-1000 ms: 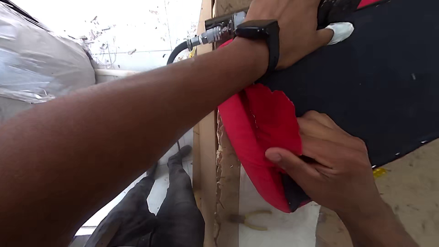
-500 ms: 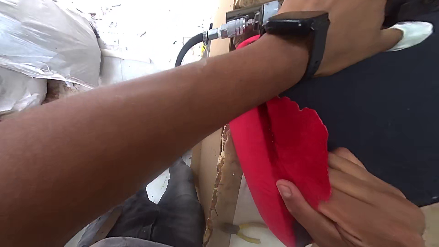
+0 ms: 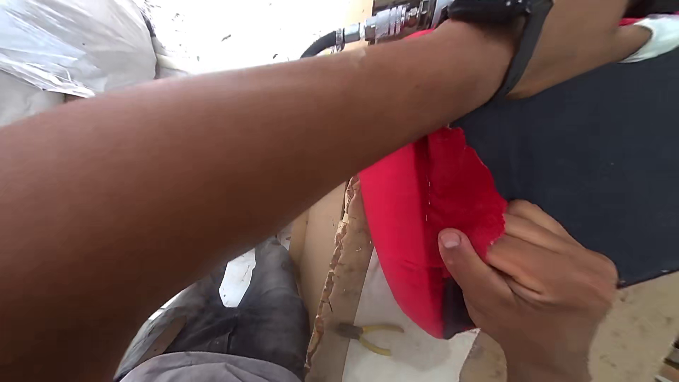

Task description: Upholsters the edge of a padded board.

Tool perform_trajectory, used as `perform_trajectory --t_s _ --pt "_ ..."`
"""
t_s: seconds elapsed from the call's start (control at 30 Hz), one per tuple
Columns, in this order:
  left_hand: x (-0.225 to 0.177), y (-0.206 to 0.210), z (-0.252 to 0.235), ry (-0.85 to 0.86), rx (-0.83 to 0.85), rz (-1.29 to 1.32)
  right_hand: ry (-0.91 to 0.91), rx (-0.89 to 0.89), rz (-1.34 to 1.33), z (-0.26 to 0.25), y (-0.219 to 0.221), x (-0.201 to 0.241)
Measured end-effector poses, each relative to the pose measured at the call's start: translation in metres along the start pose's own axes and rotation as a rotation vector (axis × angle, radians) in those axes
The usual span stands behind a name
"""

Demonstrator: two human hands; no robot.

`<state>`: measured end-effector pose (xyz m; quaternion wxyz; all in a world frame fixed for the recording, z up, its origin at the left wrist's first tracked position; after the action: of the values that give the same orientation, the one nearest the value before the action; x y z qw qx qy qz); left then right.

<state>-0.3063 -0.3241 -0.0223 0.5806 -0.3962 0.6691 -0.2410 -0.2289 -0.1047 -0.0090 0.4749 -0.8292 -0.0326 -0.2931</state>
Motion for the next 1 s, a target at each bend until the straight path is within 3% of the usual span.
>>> perform_trajectory --t_s 0.2,0.37,0.47,0.57,0.7,0.8,1.0 --pt "0.036 -0.033 -0.004 -0.303 -0.190 -0.019 0.066 0.012 0.027 -0.004 0.001 0.008" --pt "0.053 -0.121 0.039 -0.427 -0.344 0.127 0.065 0.085 0.047 0.003 -0.001 0.004" --pt "0.030 -0.183 0.112 -0.428 -0.429 0.340 0.061 0.147 0.029 -0.003 -0.004 0.006" --pt "0.021 -0.215 0.202 -0.111 -0.357 0.614 0.121 0.186 0.051 -0.008 -0.007 0.009" --pt "-0.045 -0.194 0.265 -0.391 -0.544 0.548 0.227 0.132 0.111 0.000 -0.009 0.016" --pt "-0.066 -0.163 0.286 -0.432 -0.470 0.582 0.308 0.082 0.129 0.008 -0.008 0.021" --pt "-0.080 -0.112 0.300 -0.362 -0.235 0.482 0.435 0.177 0.017 0.013 -0.013 0.016"
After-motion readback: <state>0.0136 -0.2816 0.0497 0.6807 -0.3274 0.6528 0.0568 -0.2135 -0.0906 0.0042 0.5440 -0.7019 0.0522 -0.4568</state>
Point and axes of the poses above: each hand's wrist, its own z-axis away from the middle knuckle, its own y-axis out of the palm, x = y × z, the point moved 3 cm from there along -z, towards the middle knuckle, and after that the axes turned 12 degrees about -x, right-handed, at the moved point
